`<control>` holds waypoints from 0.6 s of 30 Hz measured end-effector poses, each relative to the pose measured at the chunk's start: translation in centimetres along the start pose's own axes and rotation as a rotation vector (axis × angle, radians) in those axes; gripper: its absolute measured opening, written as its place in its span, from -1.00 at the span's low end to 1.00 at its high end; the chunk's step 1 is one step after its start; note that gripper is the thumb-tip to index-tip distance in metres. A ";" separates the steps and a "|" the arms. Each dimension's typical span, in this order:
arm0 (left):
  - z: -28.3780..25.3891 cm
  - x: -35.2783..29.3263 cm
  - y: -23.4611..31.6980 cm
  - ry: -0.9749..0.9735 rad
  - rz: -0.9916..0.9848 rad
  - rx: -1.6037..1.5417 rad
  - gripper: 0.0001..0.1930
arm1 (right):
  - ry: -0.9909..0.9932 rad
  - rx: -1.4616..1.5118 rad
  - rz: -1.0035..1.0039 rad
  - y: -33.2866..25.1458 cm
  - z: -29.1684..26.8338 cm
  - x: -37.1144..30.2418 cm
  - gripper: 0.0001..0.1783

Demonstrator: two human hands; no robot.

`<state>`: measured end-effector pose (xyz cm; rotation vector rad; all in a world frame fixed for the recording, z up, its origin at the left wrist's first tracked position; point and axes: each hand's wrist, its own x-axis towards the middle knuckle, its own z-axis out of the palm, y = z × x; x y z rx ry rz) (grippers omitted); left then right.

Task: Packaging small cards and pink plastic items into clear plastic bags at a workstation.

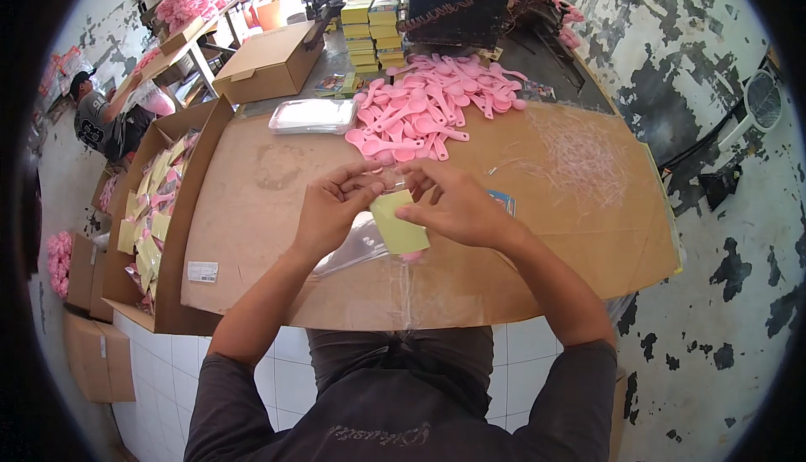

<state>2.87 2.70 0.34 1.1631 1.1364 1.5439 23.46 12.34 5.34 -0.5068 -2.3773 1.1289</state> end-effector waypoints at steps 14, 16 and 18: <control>0.2 -1.1 -0.9 0.064 0.162 0.067 -0.61 | -0.060 0.531 0.055 3.9 2.2 0.4 -0.62; 0.2 -0.8 -0.5 0.137 0.076 0.003 -0.61 | -0.076 0.454 0.164 4.1 1.9 0.2 -0.67; 0.3 -0.3 -0.7 0.097 0.092 -0.048 -0.63 | -0.036 0.517 0.140 4.5 2.1 0.1 -0.68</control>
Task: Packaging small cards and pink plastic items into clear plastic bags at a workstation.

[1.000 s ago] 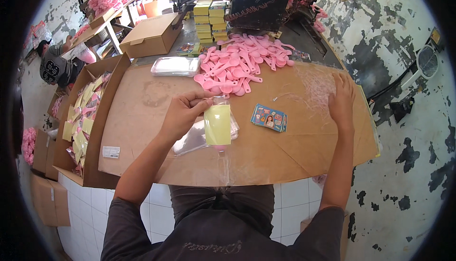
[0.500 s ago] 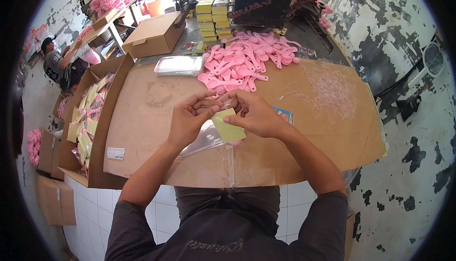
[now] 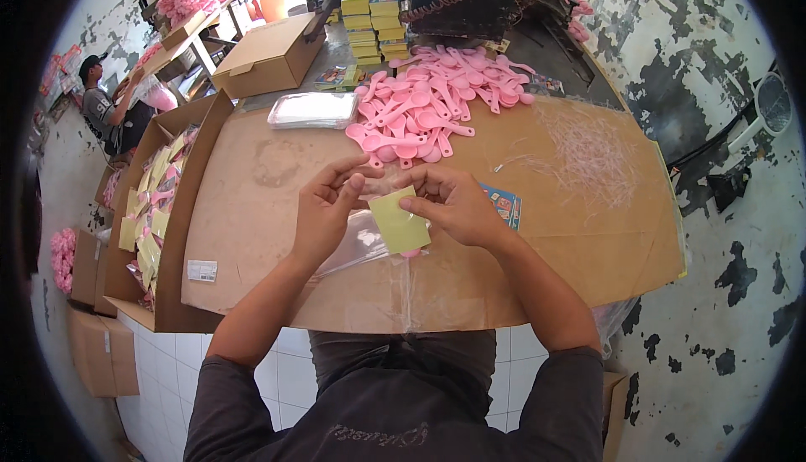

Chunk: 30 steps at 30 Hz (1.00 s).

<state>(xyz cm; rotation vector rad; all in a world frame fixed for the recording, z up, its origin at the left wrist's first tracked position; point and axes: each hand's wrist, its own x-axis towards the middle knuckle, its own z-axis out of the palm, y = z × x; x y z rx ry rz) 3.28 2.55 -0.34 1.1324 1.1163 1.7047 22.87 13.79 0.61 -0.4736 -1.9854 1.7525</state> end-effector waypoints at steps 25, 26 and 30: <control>-2.0 -0.4 -0.9 -0.195 -0.173 -0.020 -0.72 | -0.079 -0.066 -0.102 0.3 -3.6 -0.1 -0.84; -2.0 -0.3 -1.0 -0.207 -0.204 -0.103 -0.72 | -0.077 -0.067 -0.102 0.2 -3.4 -0.2 -0.84; -1.2 -0.2 -0.9 -0.193 -0.182 0.096 -0.71 | -0.018 -0.085 -0.141 0.6 -2.9 -0.2 -0.84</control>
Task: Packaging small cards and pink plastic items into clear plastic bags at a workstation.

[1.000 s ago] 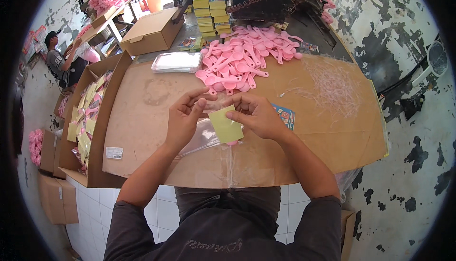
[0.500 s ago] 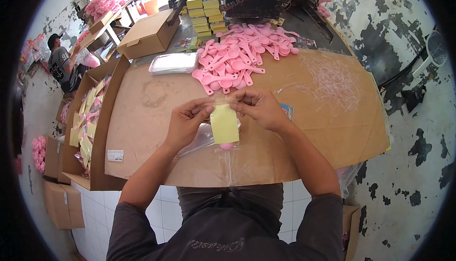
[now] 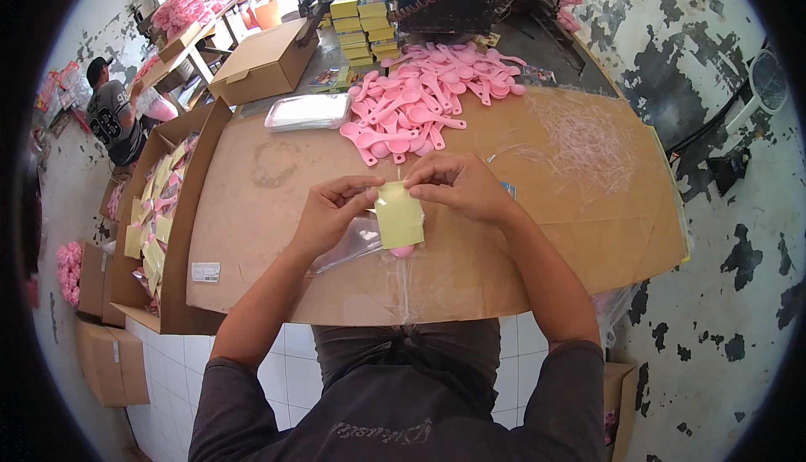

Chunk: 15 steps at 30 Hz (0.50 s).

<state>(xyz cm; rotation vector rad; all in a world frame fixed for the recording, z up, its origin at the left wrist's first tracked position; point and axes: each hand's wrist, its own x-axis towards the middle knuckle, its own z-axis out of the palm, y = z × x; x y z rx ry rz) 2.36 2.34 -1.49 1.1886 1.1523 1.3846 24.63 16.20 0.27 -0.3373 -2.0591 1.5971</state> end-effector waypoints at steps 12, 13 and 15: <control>0.3 -1.3 1.8 0.016 0.036 -0.054 -0.66 | -0.122 -0.012 0.125 -1.5 1.7 -0.9 -0.41; 0.5 -1.7 1.8 0.000 0.094 0.013 -0.66 | -0.116 0.002 0.120 -1.5 1.8 -1.1 -0.42; 0.2 -2.7 1.6 -0.016 0.147 0.081 -0.67 | -0.113 0.014 0.089 -1.4 2.1 -1.6 -0.47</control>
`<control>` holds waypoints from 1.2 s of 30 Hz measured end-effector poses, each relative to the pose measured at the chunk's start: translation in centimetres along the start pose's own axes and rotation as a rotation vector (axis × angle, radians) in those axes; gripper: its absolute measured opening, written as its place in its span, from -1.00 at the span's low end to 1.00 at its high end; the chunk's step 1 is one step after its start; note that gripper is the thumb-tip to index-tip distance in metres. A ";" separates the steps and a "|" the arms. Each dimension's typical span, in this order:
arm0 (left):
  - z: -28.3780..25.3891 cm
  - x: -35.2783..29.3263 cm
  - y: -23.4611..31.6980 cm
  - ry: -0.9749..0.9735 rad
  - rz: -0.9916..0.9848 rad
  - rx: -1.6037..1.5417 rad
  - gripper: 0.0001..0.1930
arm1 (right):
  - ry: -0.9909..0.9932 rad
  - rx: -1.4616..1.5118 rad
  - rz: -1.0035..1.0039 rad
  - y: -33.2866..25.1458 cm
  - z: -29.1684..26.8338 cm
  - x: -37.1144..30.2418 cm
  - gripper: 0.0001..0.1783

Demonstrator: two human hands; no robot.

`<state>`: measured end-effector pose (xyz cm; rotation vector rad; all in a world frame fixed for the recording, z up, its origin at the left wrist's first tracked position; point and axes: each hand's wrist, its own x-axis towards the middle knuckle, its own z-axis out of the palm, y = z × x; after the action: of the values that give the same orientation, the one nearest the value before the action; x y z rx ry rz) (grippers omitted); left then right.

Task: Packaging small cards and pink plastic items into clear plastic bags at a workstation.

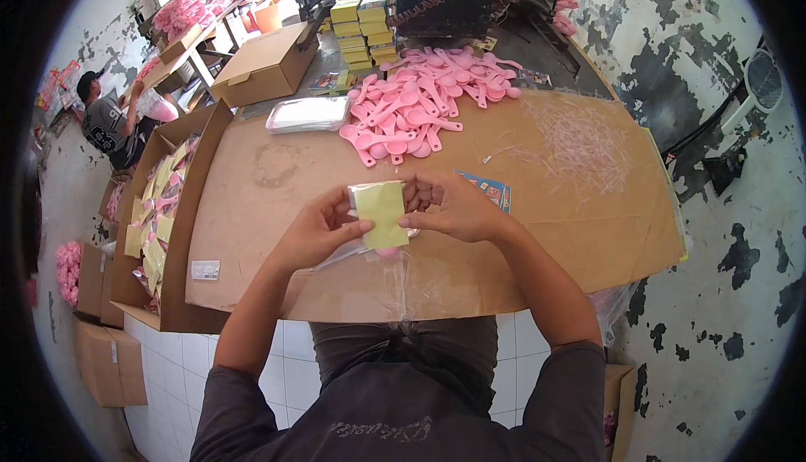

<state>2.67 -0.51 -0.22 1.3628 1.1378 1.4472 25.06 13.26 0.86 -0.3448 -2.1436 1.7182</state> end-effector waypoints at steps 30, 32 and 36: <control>-0.5 2.8 -2.3 0.071 -0.025 0.705 -0.86 | 0.206 -0.219 -0.073 2.0 -4.8 -1.4 -0.82; -0.8 2.6 -3.4 0.065 0.005 0.718 -0.85 | 0.162 -0.155 -0.121 2.3 -2.5 -0.6 -0.83; -0.6 2.5 -2.9 0.071 0.038 0.725 -0.87 | 0.069 -0.480 -0.153 2.9 -0.2 0.3 -0.80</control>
<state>1.85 2.62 -2.43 1.8241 1.7952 1.1488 24.78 14.22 -1.84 -0.3471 -2.4422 1.0807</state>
